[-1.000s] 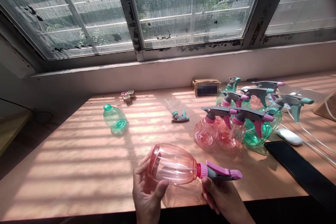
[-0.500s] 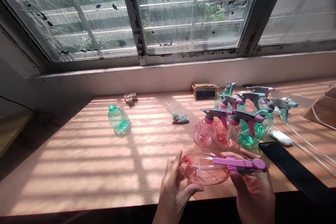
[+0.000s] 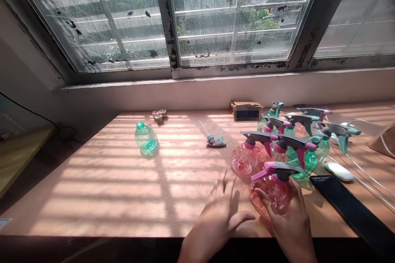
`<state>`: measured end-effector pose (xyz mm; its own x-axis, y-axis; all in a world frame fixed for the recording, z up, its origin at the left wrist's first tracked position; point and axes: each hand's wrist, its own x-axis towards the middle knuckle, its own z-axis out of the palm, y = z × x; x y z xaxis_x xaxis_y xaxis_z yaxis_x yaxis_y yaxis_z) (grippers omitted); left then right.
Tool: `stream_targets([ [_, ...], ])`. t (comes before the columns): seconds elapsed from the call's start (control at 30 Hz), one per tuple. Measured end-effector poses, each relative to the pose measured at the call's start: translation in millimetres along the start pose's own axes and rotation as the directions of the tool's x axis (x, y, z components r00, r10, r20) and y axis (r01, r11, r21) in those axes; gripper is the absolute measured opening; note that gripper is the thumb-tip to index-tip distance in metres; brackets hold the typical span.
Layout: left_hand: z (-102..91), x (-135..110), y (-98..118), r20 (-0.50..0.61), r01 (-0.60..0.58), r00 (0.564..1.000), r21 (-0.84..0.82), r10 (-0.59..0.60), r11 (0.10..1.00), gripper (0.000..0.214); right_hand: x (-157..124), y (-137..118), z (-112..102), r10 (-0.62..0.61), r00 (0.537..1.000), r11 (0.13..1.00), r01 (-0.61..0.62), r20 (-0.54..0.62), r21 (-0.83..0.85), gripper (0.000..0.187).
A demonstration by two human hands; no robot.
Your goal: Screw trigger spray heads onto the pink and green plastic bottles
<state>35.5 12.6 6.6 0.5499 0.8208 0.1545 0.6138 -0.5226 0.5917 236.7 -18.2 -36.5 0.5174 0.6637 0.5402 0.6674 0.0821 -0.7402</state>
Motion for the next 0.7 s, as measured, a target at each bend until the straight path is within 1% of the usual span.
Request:
stream_targets([
  [0.07, -40.0, 7.7, -23.1, -0.048, 0.016, 0.999, 0.041, -0.014, 0.999, 0.086, 2.0, 11.0, 2.2, -0.032, 0.999, 0.999, 0.032, -0.008, -0.036, 0.092],
  [0.13, -85.3, 20.9, -53.7, -0.149, 0.058, 0.988, 0.101, -0.043, 0.993, 0.079, 2.2, 13.7, 2.9, -0.07, 0.997, 0.996, 0.069, -0.023, -0.052, 0.096],
  [0.2, -129.2, 37.4, -87.8, -0.284, 0.133, 0.955, 0.168, -0.081, 0.977, 0.08, -1.4, 6.8, 1.8, -0.08, 0.996, 0.996, 0.079, -0.047, -0.031, 0.103],
  [0.27, -165.5, 53.3, -119.8, -0.426, 0.216, 0.898, 0.213, -0.109, 0.953, 0.086, -10.9, -6.4, 0.6, -0.082, 0.987, 0.995, 0.09, -0.136, 0.05, 0.11],
  [0.3, -179.3, 59.6, -133.3, -0.496, 0.265, 0.859, 0.222, -0.125, 0.938, 0.088, -18.0, -13.9, 1.1, -0.104, 0.969, 0.986, 0.13, -0.226, 0.102, 0.111],
  [0.33, -189.9, 64.5, -144.5, -0.548, 0.306, 0.825, 0.228, -0.138, 0.924, 0.088, -26.4, -21.2, 2.8, -0.136, 0.938, 0.972, 0.189, -0.32, 0.141, 0.106],
  [0.4, -202.5, 69.6, -159.8, -0.626, 0.373, 0.765, 0.234, -0.155, 0.898, 0.085, -44.3, -34.9, 10.6, -0.253, 0.848, 0.93, 0.346, -0.466, 0.123, 0.093],
  [0.43, -205.7, 70.0, -164.1, -0.659, 0.398, 0.737, 0.239, -0.153, 0.886, 0.084, -52.2, -41.5, 16.2, -0.332, 0.829, 0.911, 0.405, -0.449, 0.074, 0.091],
  [0.47, -207.8, 69.3, -166.8, -0.693, 0.421, 0.705, 0.242, -0.148, 0.874, 0.082, -58.3, -48.3, 22.3, -0.389, 0.823, 0.893, 0.448, -0.414, 0.05, 0.093],
  [0.5, -209.6, 67.6, -168.5, -0.734, 0.45, 0.663, 0.237, -0.145, 0.861, 0.08, -62.1, -55.9, 28.5, -0.443, 0.817, 0.87, 0.492, -0.369, 0.044, 0.093],
  [0.53, -211.9, 65.2, -169.7, -0.782, 0.488, 0.605, 0.216, -0.149, 0.846, 0.078, -63.2, -64.4, 34.2, -0.434, 0.839, 0.877, 0.476, -0.329, 0.058, 0.092],
  [0.57, -214.9, 62.4, -170.8, -0.83, 0.533, 0.533, 0.177, -0.165, 0.827, 0.073, -61.5, -73.8, 39.2, -0.411, 0.876, 0.893, 0.443, -0.254, 0.084, 0.09],
  [0.6, -218.7, 59.3, -172.4, -0.869, 0.579, 0.454, 0.122, -0.195, 0.806, 0.068, -57.3, -83.6, 43.4, -0.405, 0.896, 0.899, 0.427, -0.181, 0.102, 0.089],
  [0.63, -222.9, 56.4, -174.4, -0.894, 0.619, 0.38, 0.056, -0.236, 0.783, 0.061, -51.1, -93.5, 47.2, -0.419, 0.901, 0.893, 0.431, -0.111, 0.126, 0.086],
  [0.67, -227.2, 53.8, -176.9, -0.903, 0.65, 0.322, -0.009, -0.286, 0.76, 0.054, -43.5, -102.7, 50.9, -0.434, 0.9, 0.89, 0.434, -0.032, 0.141, 0.083],
  [0.7, -231.1, 51.7, -179.7, -0.897, 0.67, 0.287, -0.064, -0.337, 0.74, 0.048, -35.1, -110.7, 54.9, -0.458, 0.888, 0.882, 0.449, 0.035, 0.145, 0.078],
])
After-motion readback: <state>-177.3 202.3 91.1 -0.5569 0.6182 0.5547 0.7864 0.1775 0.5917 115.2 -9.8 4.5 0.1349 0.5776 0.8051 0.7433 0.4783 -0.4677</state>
